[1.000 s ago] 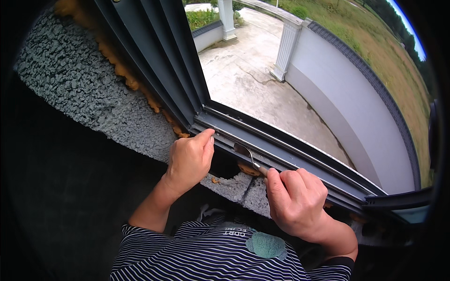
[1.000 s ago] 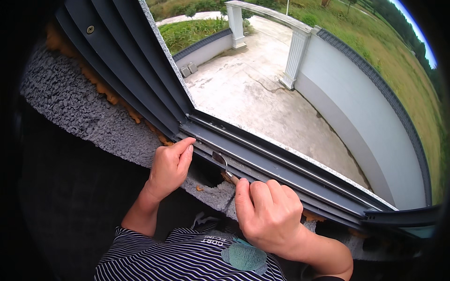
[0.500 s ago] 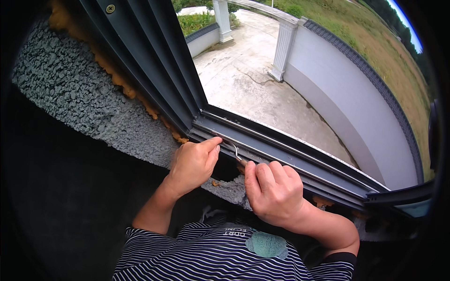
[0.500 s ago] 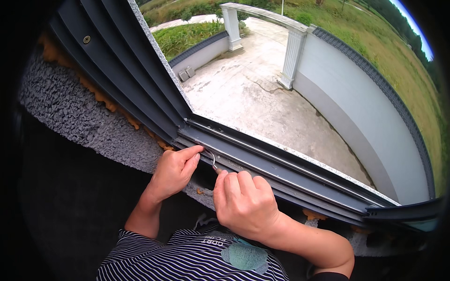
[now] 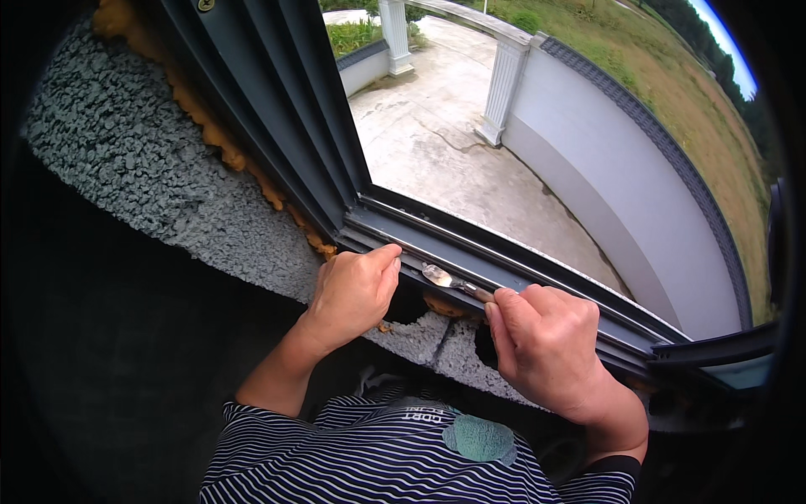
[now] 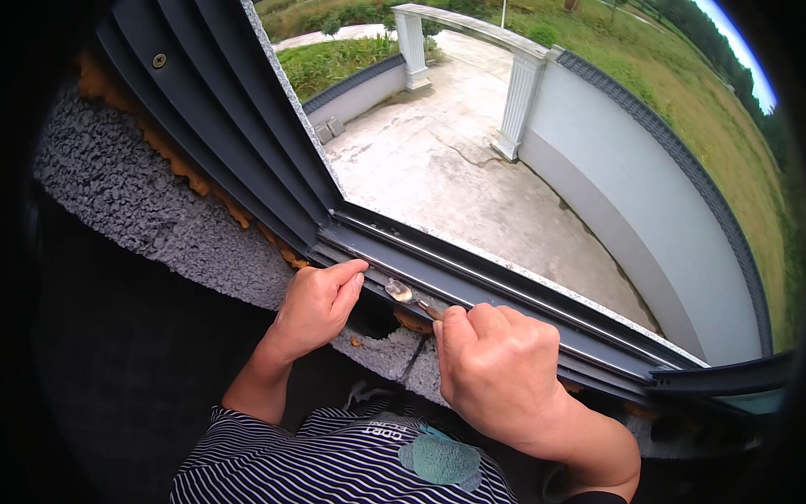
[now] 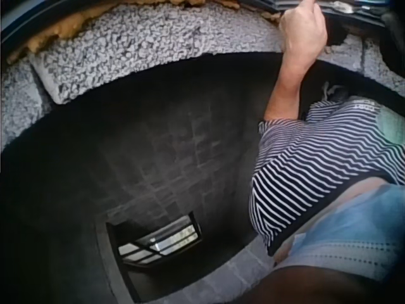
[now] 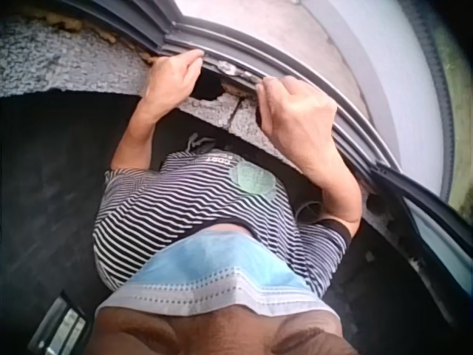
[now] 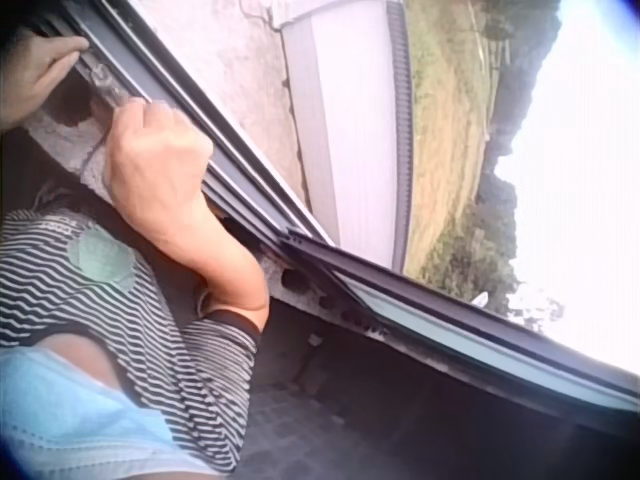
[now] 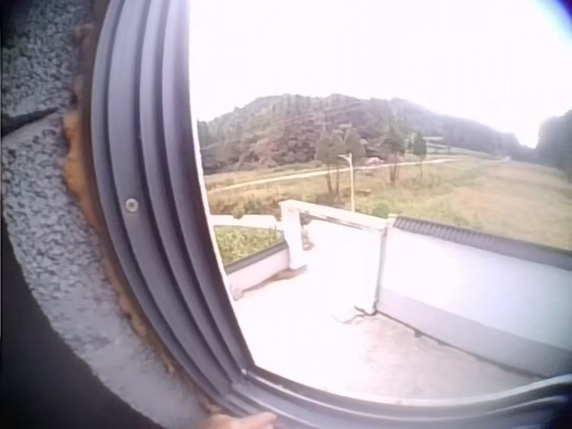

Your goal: The person uses a metal pry tool to remove a black window frame from a concrete wall. They work along the bottom and side edges, prying the frame away from the wall. The person then moves to an adjacent window and repeats the removal process.

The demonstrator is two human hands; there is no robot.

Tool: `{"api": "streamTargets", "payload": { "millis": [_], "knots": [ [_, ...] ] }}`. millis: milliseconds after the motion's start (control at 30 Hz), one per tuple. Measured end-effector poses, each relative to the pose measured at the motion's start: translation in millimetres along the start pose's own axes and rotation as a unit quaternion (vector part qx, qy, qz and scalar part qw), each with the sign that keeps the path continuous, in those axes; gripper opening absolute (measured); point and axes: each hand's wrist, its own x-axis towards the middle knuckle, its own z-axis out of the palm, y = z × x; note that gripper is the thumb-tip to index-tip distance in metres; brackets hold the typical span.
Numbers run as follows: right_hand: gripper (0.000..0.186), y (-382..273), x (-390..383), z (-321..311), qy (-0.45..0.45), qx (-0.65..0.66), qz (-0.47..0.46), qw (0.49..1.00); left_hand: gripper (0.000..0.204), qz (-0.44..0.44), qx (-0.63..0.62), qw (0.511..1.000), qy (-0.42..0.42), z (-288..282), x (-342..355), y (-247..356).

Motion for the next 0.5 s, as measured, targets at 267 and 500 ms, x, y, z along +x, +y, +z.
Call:
{"api": "streamTargets", "payload": {
  "millis": [267, 500],
  "knots": [
    [0.016, 29.2, 3.5, -38.1, -0.12, 0.012, 0.104, 0.987, 0.021, 0.036, 0.001, 0.999, 0.026, 3.1, -4.7, -5.5],
    [0.016, 36.1, 0.6, -7.1, -0.091, 0.047, 0.075, 0.992, 0.022, 0.018, -0.004, 1.0, 0.013, 0.8, -3.2, 0.9]
  ]
}}
